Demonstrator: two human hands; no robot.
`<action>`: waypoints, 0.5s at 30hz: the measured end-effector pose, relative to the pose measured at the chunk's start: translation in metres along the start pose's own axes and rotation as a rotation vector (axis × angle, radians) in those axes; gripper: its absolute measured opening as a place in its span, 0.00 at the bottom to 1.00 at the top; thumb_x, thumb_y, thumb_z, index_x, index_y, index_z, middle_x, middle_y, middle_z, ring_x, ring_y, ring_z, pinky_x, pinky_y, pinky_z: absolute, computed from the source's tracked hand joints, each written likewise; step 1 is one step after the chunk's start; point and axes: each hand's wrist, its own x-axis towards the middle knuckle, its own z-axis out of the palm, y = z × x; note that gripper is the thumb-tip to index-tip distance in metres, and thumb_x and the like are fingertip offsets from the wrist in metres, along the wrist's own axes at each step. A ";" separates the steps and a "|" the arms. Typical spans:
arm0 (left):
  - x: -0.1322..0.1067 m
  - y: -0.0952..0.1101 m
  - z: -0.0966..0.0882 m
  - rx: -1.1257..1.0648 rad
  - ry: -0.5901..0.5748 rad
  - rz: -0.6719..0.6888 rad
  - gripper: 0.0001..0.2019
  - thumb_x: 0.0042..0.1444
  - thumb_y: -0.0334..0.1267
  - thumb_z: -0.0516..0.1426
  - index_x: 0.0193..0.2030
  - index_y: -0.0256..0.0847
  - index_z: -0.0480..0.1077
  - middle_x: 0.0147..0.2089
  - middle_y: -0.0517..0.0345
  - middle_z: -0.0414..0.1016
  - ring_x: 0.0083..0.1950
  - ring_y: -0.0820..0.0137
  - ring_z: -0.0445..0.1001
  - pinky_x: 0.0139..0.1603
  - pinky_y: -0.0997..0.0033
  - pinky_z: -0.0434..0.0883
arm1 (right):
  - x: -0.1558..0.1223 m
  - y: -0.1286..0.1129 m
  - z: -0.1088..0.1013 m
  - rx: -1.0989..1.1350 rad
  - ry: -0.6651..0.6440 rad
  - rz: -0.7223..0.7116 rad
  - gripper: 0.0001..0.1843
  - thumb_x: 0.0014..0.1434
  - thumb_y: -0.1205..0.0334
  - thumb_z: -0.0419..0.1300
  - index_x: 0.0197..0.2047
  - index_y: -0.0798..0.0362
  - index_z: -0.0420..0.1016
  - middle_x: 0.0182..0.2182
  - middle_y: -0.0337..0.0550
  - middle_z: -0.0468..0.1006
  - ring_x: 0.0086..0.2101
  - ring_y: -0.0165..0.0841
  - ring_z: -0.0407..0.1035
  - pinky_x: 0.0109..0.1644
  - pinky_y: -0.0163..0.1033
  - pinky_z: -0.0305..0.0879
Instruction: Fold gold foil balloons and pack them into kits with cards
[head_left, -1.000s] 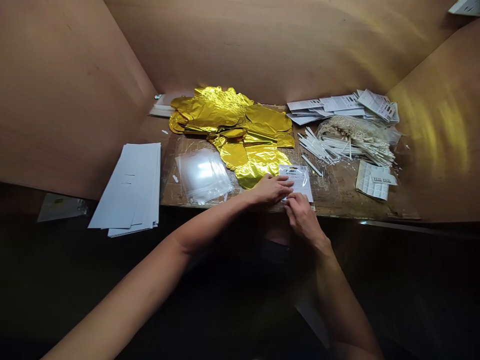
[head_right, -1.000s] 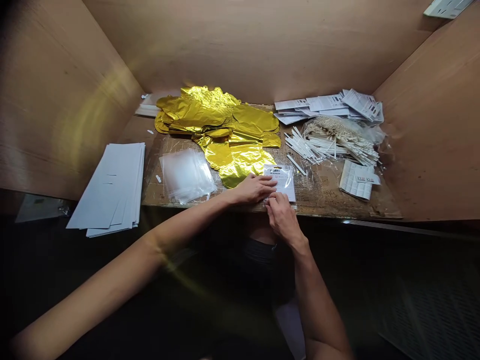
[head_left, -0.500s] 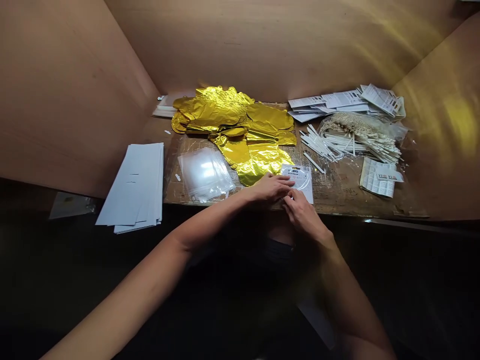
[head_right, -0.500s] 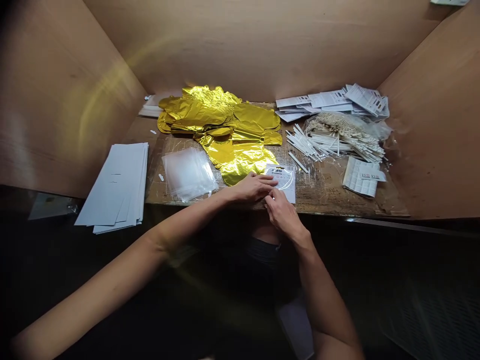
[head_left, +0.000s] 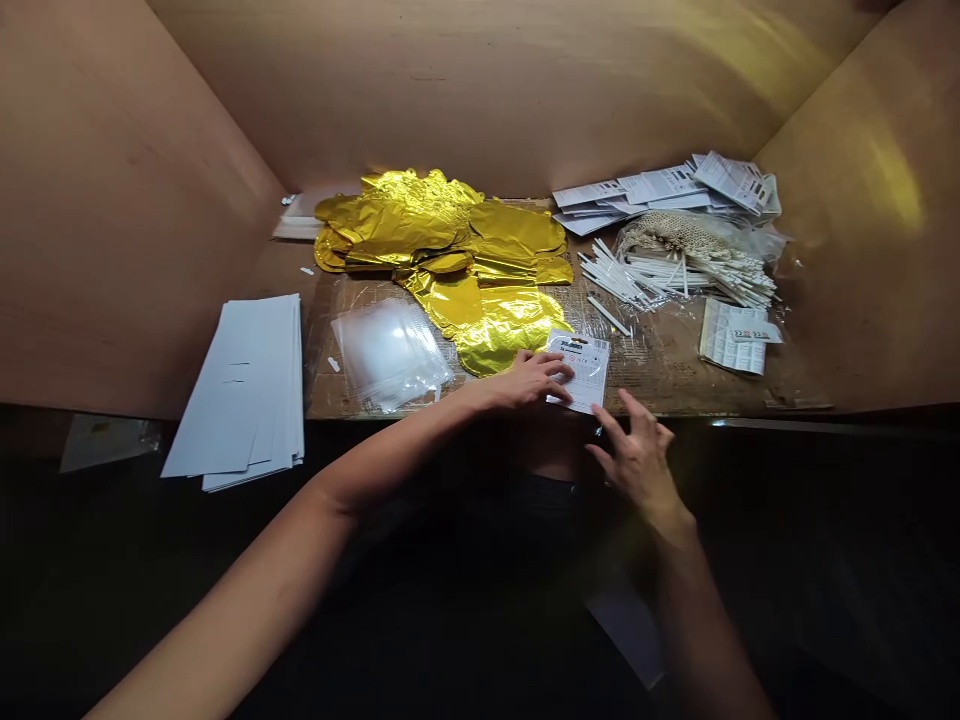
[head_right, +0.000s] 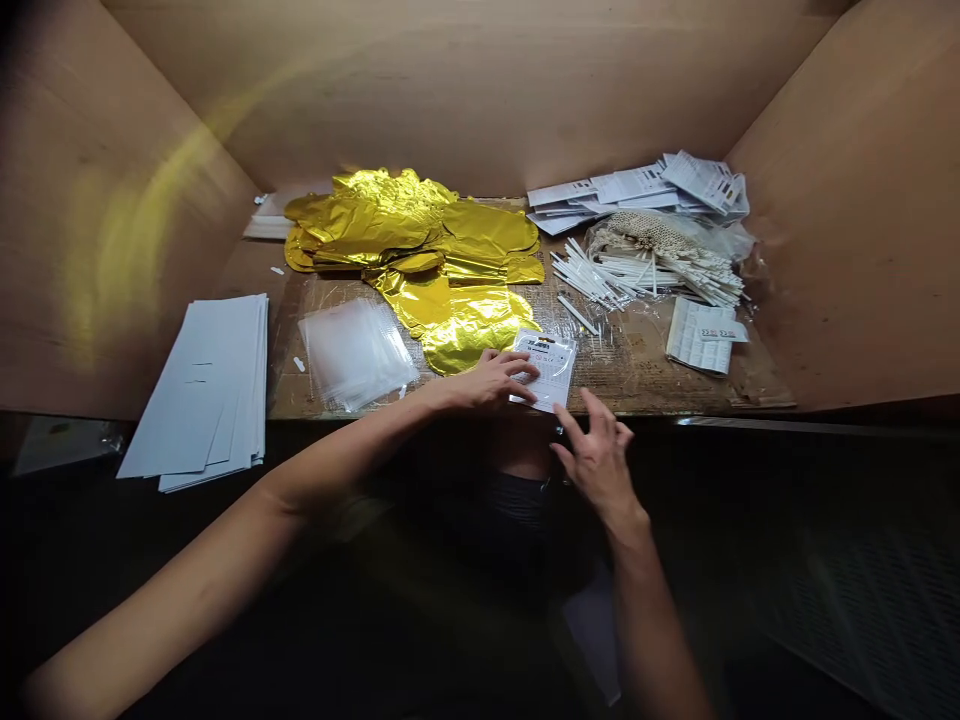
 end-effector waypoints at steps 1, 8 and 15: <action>0.000 0.001 0.001 -0.005 0.002 -0.001 0.18 0.69 0.37 0.55 0.58 0.58 0.81 0.71 0.53 0.71 0.79 0.48 0.56 0.69 0.44 0.55 | 0.009 -0.009 0.008 0.046 0.060 -0.021 0.14 0.72 0.56 0.60 0.58 0.46 0.78 0.67 0.60 0.70 0.63 0.54 0.66 0.61 0.59 0.60; 0.001 0.012 0.016 0.003 0.155 -0.065 0.13 0.73 0.48 0.56 0.50 0.48 0.81 0.65 0.52 0.77 0.77 0.52 0.61 0.70 0.46 0.55 | 0.035 -0.025 0.023 0.282 0.135 0.535 0.19 0.70 0.42 0.59 0.37 0.49 0.72 0.28 0.44 0.77 0.30 0.41 0.71 0.39 0.44 0.63; -0.009 0.017 0.031 -0.003 0.344 -0.113 0.15 0.74 0.36 0.51 0.60 0.45 0.75 0.65 0.48 0.79 0.71 0.61 0.71 0.67 0.54 0.63 | 0.039 -0.048 0.013 1.049 0.102 0.674 0.23 0.62 0.39 0.66 0.46 0.49 0.70 0.21 0.33 0.74 0.19 0.34 0.67 0.28 0.40 0.66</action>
